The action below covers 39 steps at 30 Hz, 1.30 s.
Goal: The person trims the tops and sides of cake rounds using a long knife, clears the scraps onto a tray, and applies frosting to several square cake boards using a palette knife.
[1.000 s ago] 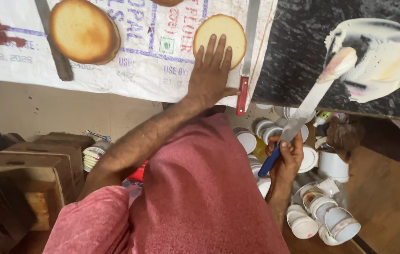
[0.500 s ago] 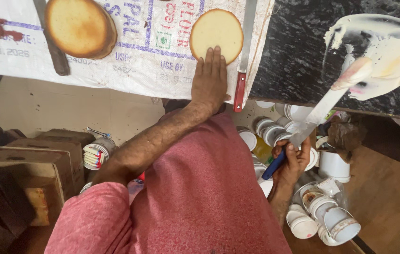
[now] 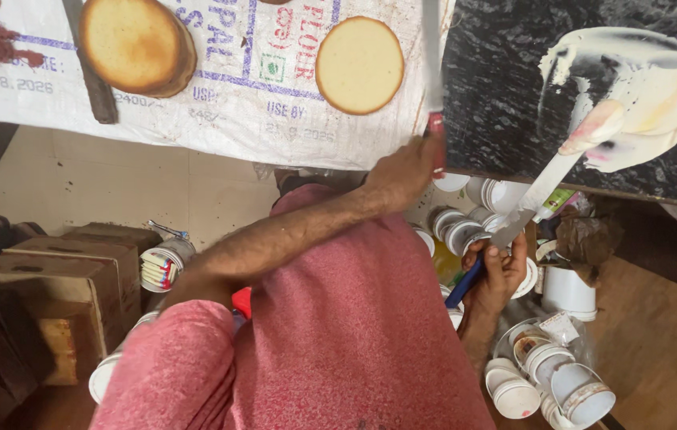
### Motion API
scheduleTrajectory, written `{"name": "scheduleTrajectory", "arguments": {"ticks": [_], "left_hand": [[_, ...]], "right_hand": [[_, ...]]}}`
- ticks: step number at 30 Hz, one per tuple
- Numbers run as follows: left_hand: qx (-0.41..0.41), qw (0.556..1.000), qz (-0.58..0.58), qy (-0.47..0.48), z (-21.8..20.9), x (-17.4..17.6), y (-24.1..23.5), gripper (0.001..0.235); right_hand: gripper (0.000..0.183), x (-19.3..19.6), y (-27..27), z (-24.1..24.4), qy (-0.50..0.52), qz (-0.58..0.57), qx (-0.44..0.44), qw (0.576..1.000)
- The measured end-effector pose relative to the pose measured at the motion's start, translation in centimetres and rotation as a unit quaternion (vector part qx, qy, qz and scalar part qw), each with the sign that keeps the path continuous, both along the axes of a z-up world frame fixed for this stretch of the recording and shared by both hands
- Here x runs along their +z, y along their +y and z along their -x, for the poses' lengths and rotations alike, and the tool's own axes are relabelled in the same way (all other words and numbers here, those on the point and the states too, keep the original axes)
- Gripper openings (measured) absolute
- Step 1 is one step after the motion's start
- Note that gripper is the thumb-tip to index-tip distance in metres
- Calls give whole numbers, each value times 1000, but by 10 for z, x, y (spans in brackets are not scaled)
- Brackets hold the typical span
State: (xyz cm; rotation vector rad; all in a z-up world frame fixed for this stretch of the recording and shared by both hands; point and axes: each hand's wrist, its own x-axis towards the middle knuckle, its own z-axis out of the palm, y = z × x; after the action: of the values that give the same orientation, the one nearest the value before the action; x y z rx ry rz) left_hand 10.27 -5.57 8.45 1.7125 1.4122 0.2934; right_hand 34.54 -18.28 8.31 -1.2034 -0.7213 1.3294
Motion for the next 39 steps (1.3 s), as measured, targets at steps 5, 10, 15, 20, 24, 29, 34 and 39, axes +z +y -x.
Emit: {"name": "scheduleTrajectory", "arguments": {"ticks": [5,10,15,20,24,29,34,39], "left_hand": [[54,979,-193,18,28,-15,25,88],[42,961,-178,209,84,-38,56,140],[15,955,-124,270,81,-49,58,144],[-18,950,-113,291,71,-38,42,144],[-41,953,-40,297,69,-22,40,137],[-60,951,-8,303,70,-9,30,130],[-61,954,-22,294,75,-7,15,128],[-58,962,-24,266,76,-9,-5,119]], "right_hand": [[60,7,3,-4,-17,-11,-12,1000],[59,7,-2,5,2,-17,-32,999],[59,7,2,18,-23,-12,-28,999],[61,7,1,25,-36,-8,-26,999],[62,8,2,28,-54,1,-29,998],[63,7,1,34,-55,-6,-22,998],[63,6,5,34,-58,-12,-11,998],[61,3,1,31,-55,7,-5,998]]}}
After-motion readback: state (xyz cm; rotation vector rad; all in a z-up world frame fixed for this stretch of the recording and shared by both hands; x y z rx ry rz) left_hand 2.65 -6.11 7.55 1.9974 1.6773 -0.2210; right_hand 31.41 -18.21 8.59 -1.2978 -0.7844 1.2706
